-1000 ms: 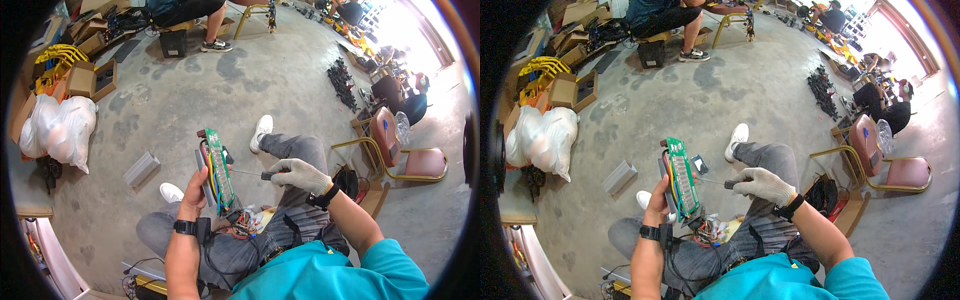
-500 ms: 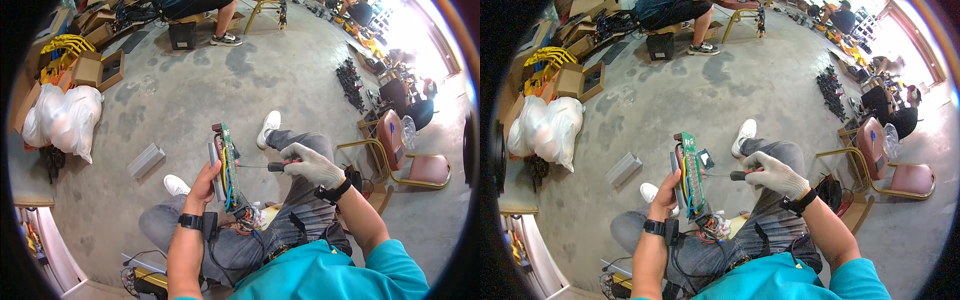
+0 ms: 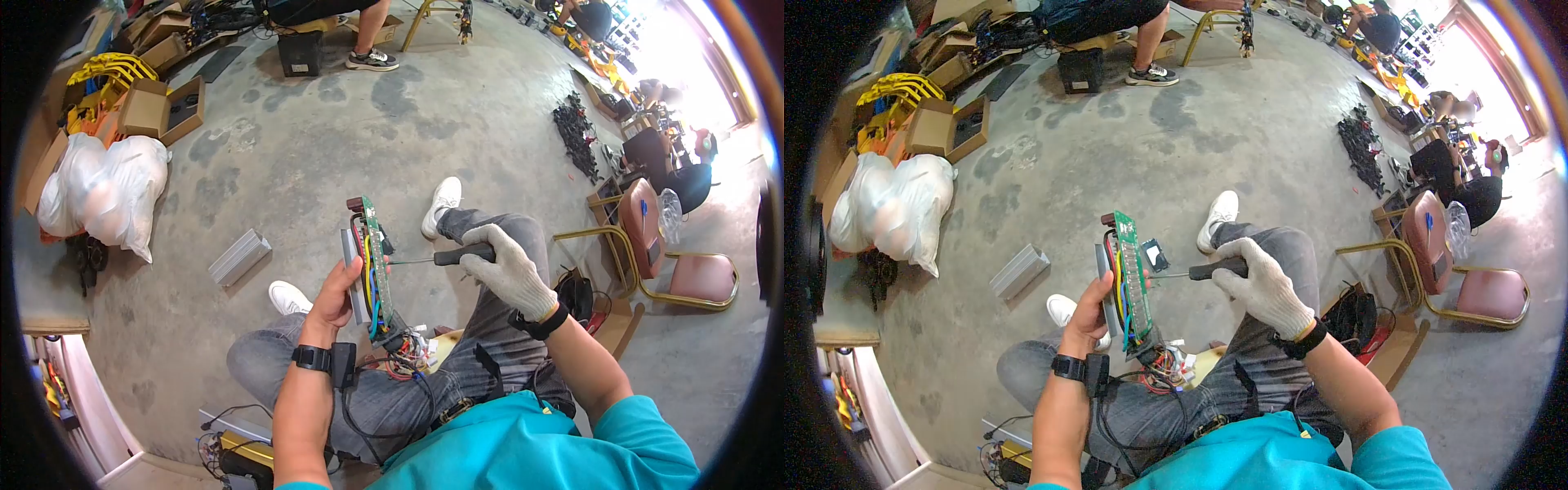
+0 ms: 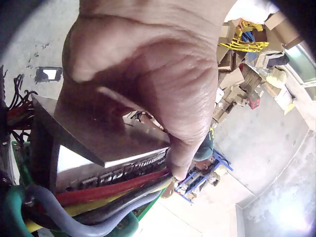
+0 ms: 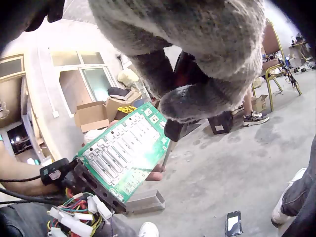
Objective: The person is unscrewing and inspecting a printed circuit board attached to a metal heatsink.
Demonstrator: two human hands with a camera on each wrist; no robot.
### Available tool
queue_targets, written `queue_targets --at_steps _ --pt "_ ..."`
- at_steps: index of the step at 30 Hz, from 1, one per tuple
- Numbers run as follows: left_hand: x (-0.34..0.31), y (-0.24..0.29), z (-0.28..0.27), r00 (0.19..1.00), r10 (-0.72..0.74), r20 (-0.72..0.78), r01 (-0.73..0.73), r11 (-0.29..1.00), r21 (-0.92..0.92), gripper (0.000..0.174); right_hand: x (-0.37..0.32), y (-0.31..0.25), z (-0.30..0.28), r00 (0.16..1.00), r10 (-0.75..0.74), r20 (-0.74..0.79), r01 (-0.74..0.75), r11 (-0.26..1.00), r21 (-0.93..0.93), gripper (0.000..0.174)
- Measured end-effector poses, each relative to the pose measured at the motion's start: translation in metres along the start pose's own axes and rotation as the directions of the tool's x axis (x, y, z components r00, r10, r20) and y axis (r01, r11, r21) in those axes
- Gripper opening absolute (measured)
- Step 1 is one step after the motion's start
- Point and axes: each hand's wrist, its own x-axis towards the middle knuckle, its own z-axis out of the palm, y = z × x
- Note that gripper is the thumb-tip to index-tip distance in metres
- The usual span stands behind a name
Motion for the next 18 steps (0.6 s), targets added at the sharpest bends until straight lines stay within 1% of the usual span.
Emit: queue_targets --at_steps 2,3,4,5,6,7,8,9,11,12,13,15,16,17,18 --pt "0.001 -0.001 -0.006 1.0 -0.013 0.014 0.013 1.0 0.01 0.066 0.002 0.008 0.002 0.992 -0.114 -0.051 0.114 0.993 -0.009 0.034" --pt "0.002 -0.002 -0.007 0.999 -0.028 0.028 0.027 0.999 0.02 0.067 0.002 0.009 0.001 0.992 -0.115 -0.049 0.115 0.993 -0.009 0.034" --pt "0.003 -0.003 -0.008 0.999 -0.025 0.027 0.025 1.0 0.019 0.067 0.002 0.009 0.0 0.986 -0.132 -0.098 0.129 0.991 -0.037 0.034" --pt "0.004 -0.006 -0.008 1.0 0.001 -0.01 -0.001 0.999 0.046 0.066 0.003 0.009 -0.003 0.978 -0.151 -0.145 0.142 0.988 -0.065 0.035" --pt "0.004 -0.008 -0.008 0.998 0.029 -0.047 -0.025 0.997 0.074 0.065 0.004 0.009 -0.008 0.978 -0.153 -0.141 0.145 0.987 -0.067 0.035" --pt "0.005 -0.01 -0.011 0.998 0.031 -0.05 -0.028 0.997 0.071 0.065 0.005 0.01 -0.015 0.974 -0.15 -0.17 0.145 0.989 -0.039 0.035" --pt "0.007 -0.012 -0.014 0.995 0.045 -0.094 -0.032 0.991 0.129 0.063 0.007 0.009 -0.021 0.969 -0.146 -0.198 0.146 0.989 -0.013 0.035" --pt "0.007 -0.014 -0.016 0.988 0.06 -0.139 -0.034 0.982 0.186 0.062 0.004 0.001 -0.025 0.97 -0.148 -0.191 0.147 0.989 -0.016 0.035" --pt "0.008 -0.015 -0.013 0.982 0.075 -0.171 -0.047 0.985 0.164 0.059 -0.007 -0.026 -0.038 0.966 -0.056 -0.253 0.07 0.996 0.049 0.035" --pt "0.008 -0.015 -0.011 0.976 0.073 -0.204 -0.034 0.982 0.186 0.063 -0.01 -0.035 -0.041 0.964 -0.085 -0.254 0.111 0.99 0.092 0.034" --pt "0.008 -0.012 -0.007 0.969 0.072 -0.236 -0.022 0.978 0.208 0.066 -0.015 -0.047 -0.044 0.965 -0.088 -0.247 0.113 0.99 0.088 0.034" --pt "0.007 -0.01 0.001 0.961 0.083 -0.262 -0.025 0.976 0.216 0.069 -0.021 -0.066 -0.046 0.958 -0.135 -0.252 0.15 0.988 0.041 0.034" --pt "0.007 -0.011 0.003 0.951 0.099 -0.293 -0.017 0.963 0.27 0.068 -0.021 -0.066 -0.047 0.949 -0.197 -0.244 0.204 0.979 0.0 0.035" --pt "0.007 -0.011 0.004 0.94 0.115 -0.322 -0.005 0.947 0.323 0.067 -0.022 -0.069 -0.046 0.951 -0.198 -0.238 0.204 0.979 -0.001 0.035" --pt "0.007 -0.01 0.005 0.935 0.127 -0.332 -0.002 0.936 0.352 0.075 -0.022 -0.073 -0.045 0.945 -0.242 -0.22 0.237 0.97 -0.05 0.034"
